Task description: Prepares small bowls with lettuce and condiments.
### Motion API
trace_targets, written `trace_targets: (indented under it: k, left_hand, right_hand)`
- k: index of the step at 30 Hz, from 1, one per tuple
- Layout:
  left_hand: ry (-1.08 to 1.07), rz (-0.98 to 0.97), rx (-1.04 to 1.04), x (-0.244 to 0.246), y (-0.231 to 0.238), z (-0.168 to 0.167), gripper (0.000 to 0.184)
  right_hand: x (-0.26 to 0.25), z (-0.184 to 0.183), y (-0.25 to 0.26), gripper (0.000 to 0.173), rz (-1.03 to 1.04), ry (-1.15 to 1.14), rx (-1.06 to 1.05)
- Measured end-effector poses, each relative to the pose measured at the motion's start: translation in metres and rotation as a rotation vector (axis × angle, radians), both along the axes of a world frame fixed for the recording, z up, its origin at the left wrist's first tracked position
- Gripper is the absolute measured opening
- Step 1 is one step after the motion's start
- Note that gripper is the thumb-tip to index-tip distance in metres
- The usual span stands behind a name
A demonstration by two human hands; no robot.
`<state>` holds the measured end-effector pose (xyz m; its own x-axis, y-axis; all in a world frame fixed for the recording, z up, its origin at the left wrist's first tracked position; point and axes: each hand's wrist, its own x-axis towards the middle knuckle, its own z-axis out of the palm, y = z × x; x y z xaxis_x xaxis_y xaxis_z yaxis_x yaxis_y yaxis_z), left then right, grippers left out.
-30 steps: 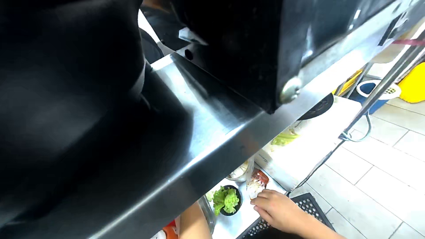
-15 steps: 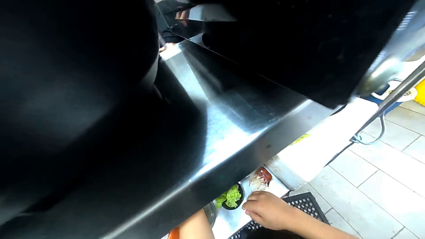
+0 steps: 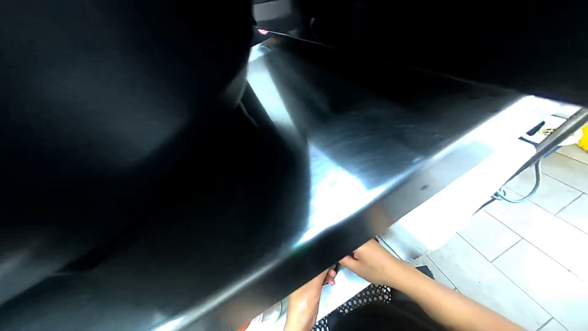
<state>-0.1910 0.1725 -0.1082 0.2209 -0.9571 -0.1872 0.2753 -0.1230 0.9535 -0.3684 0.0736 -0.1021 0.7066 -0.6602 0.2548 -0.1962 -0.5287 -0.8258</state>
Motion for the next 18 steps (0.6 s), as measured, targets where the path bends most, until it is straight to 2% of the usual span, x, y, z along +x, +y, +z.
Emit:
trace_targets:
  k: [1,4,8,10,13,18]
  left_hand:
    - [-0.002,0.015,0.014,0.003,0.003,-0.002,0.031]
    - [-0.063,0.082,0.045,0.011,0.015,-0.009,0.023]
    - [-0.424,0.088,0.089,0.027,0.026,-0.014,0.018]
    - [-0.524,0.081,0.125,0.034,0.032,-0.016,0.018]
    - [-0.406,0.079,0.122,0.040,0.041,-0.016,0.016]
    - [-0.015,0.171,0.120,0.037,0.048,-0.012,0.013]
  right_hand:
    - [0.004,-0.002,0.001,0.028,-0.019,-0.009,0.041]
    - [0.018,-0.011,0.007,0.030,-0.007,0.022,0.144]
    - [0.031,-0.021,0.008,0.028,0.181,0.113,-0.121]
    - [0.039,-0.028,0.010,0.024,0.224,0.101,-0.206]
    - [0.048,-0.033,0.012,0.024,0.243,0.036,-0.138]
    - [0.058,-0.038,0.027,0.023,0.145,-0.148,0.254]
